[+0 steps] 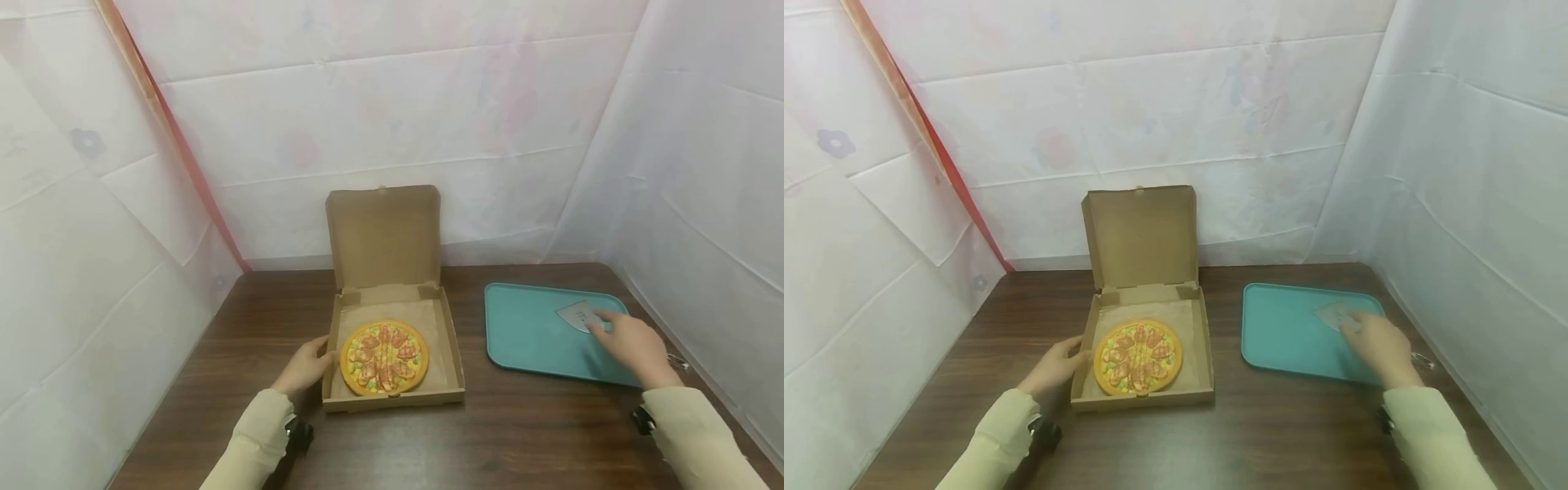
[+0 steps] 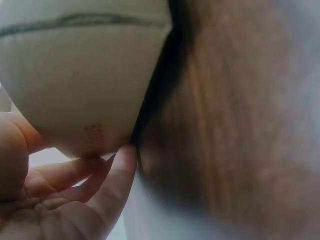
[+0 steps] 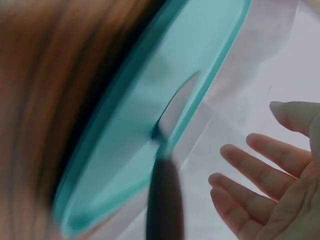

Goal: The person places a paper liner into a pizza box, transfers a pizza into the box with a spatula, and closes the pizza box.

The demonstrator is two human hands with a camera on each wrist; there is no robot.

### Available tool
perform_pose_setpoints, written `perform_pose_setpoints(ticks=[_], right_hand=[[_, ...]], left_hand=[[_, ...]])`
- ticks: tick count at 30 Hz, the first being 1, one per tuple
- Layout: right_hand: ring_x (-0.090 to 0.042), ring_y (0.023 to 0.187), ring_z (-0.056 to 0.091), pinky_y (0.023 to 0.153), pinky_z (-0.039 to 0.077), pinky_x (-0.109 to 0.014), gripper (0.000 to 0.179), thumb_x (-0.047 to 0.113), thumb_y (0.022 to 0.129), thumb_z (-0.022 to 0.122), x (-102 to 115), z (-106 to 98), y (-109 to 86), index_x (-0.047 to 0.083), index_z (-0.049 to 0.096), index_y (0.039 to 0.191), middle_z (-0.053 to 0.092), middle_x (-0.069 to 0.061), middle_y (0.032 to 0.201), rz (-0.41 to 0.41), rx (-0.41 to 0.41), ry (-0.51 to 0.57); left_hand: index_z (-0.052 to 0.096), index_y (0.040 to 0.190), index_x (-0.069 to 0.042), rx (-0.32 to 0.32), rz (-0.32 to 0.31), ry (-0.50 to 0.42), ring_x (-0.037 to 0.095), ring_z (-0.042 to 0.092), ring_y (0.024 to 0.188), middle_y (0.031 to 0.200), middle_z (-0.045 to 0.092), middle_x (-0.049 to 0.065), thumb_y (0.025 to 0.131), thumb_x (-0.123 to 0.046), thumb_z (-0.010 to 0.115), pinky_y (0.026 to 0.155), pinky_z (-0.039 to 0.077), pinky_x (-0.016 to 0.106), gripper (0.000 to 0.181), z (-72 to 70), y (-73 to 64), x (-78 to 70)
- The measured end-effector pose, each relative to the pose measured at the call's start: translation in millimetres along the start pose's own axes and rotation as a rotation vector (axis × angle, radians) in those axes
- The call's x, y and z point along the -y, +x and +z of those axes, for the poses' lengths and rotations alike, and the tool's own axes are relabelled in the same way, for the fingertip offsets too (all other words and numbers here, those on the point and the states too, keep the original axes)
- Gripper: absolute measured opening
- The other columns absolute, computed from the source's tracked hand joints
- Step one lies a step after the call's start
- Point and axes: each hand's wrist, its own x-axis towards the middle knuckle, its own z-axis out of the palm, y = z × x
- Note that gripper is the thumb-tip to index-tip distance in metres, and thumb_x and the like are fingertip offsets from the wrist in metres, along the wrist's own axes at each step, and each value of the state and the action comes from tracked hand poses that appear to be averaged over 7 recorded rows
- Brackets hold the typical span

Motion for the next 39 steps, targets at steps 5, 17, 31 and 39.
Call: perform_pose_setpoints(ticks=[5,17,31,39], right_hand=[[-0.051,0.114,0.056,0.087,0.048,-0.064,0.058,0.043,0.102,0.045,30.7,18.4,19.4,-0.003,0.052,0.138,0.056,-0.031,0.134,-0.112,0.011,0.190],[-0.047,0.131,0.047,0.103,0.045,-0.059,0.053,0.029,0.104,0.047,117.0,59.7,80.6,0.001,0.038,0.148,0.048,-0.027,0.144,-0.184,0.083,0.587],[-0.040,0.142,0.035,0.117,0.032,-0.051,0.057,0.025,0.105,0.044,195.6,66.4,129.7,-0.001,0.027,0.153,0.033,-0.024,0.155,-0.144,0.091,0.803],[-0.036,0.149,0.024,0.120,0.029,-0.048,0.059,0.028,0.107,0.037,219.0,62.1,141.0,-0.001,0.019,0.155,0.019,-0.020,0.162,-0.076,0.109,1.023]], left_hand=[[0.045,0.140,0.010,-0.007,0.004,-0.017,0.047,0.045,0.133,0.141,0.049,0.031,0.099,-0.016,0.052,0.110,0.038,0.060,0.048,-4.3,10.0,-2.3],[0.040,0.142,0.010,0.006,-0.038,-0.029,0.048,0.040,0.136,0.145,0.043,0.032,0.100,-0.018,0.047,0.113,0.035,0.059,0.051,-12.6,41.0,-2.6],[-0.003,0.155,0.002,0.064,-0.099,-0.435,0.046,0.028,0.144,0.161,0.009,0.030,0.104,-0.029,0.043,0.117,0.032,0.051,0.076,-33.5,82.6,-18.0],[-0.012,0.156,-0.007,0.005,-0.088,-0.663,0.035,-0.003,0.153,0.165,-0.011,0.015,0.106,-0.044,0.028,0.125,0.008,0.048,0.074,-45.1,100.1,-40.1]])
